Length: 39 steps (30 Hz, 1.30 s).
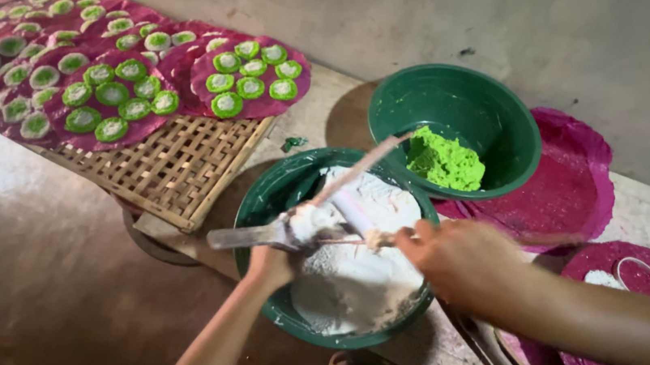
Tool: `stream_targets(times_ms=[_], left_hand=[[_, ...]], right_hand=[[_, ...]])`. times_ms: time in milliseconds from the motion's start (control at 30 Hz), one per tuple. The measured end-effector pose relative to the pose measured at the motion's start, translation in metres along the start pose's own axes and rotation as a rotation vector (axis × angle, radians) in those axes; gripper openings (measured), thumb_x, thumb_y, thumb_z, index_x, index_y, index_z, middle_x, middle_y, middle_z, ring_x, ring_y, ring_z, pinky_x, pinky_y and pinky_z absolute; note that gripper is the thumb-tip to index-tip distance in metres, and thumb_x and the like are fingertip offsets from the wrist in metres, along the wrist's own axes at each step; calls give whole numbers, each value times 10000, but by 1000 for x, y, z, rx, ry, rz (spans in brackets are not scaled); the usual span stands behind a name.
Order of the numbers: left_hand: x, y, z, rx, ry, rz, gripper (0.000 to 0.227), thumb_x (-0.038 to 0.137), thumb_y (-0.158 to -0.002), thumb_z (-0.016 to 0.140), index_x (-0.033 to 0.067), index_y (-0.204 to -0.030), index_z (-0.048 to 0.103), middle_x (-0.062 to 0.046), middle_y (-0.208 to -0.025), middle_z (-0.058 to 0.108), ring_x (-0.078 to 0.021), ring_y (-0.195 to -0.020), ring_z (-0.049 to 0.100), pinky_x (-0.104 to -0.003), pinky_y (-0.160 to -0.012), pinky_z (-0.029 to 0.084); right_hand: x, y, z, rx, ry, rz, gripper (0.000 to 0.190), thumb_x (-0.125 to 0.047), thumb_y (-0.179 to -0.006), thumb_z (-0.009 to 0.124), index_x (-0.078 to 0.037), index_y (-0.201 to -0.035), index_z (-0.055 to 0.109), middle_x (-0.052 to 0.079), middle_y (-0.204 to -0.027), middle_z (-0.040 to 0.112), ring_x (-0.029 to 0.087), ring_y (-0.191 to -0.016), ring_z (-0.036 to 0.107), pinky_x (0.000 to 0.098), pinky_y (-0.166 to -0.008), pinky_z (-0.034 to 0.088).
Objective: The person prepares small snacks by pressing white material into round molds, adding green dough from a bowl, and flattening the contents using a handheld metal press.
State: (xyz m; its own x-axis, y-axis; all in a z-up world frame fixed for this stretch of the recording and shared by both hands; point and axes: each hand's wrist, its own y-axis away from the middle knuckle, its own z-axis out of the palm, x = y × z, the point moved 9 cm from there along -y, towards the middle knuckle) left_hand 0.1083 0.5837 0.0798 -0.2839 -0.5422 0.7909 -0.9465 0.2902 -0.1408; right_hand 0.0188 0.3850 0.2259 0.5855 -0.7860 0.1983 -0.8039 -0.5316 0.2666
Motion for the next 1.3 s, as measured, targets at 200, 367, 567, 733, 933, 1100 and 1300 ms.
stream_targets(times_ms=[200, 367, 567, 733, 933, 1100, 1300], left_hand=[[39, -11, 6, -1, 64, 239, 633, 357, -810, 764, 95, -1363, 602, -136, -1290, 685, -322, -1141, 646, -378, -935, 525], [16, -6, 18, -27, -10, 33, 669, 306, -715, 837, 156, -1322, 598, -75, -1263, 673, -228, -1092, 676, -329, -920, 522], [42, 0, -42, 130, -111, 233, 644, 335, -830, 780, 197, -1437, 615, -64, -1115, 706, -221, -1017, 709, -317, -916, 579], [70, -11, -17, 111, -250, 301, 691, 313, -710, 786, 135, -1361, 635, -127, -1191, 691, -348, -1096, 653, -428, -902, 518], [37, -18, -41, 273, -212, 121, 423, 294, -880, 694, 158, -1280, 678, -99, -1299, 695, -288, -1179, 666, -392, -998, 524], [51, -19, -35, 401, -333, 150, 445, 263, -863, 698, 112, -1279, 656, -106, -1274, 683, -304, -1151, 652, -419, -936, 539], [63, -20, -54, 528, -333, 285, 463, 274, -808, 736, 71, -1206, 614, -165, -1398, 611, -367, -1139, 631, -464, -897, 554]], right_hand=[[-24, -34, -23, 175, 112, -82, 187, -104, -853, 614, -73, -1037, 630, 103, -828, 693, 242, -619, 727, 365, -483, 562], [-43, -39, -14, 203, 29, -129, 203, -93, -847, 609, -36, -1042, 627, 118, -832, 699, 245, -611, 729, 359, -485, 569], [18, -5, -20, -43, -45, 70, 257, -103, -857, 566, -125, -1109, 608, 103, -889, 685, 260, -617, 726, 402, -461, 570], [-37, -38, -30, 229, 37, -50, 169, -102, -856, 589, -52, -1014, 625, 119, -822, 698, 274, -621, 721, 387, -491, 565], [26, -7, -2, 434, -368, 62, 392, -91, -812, 610, -35, -1197, 657, 175, -979, 737, 347, -719, 725, 434, -573, 560], [21, -49, 62, 560, -1154, 254, 370, -62, -946, 568, 3, -1303, 639, 128, -710, 662, 191, -628, 612, 337, -587, 523], [-16, -48, 131, 363, -1350, 163, 369, -103, -984, 581, 4, -1333, 630, 60, -663, 594, 100, -612, 538, 287, -568, 488]])
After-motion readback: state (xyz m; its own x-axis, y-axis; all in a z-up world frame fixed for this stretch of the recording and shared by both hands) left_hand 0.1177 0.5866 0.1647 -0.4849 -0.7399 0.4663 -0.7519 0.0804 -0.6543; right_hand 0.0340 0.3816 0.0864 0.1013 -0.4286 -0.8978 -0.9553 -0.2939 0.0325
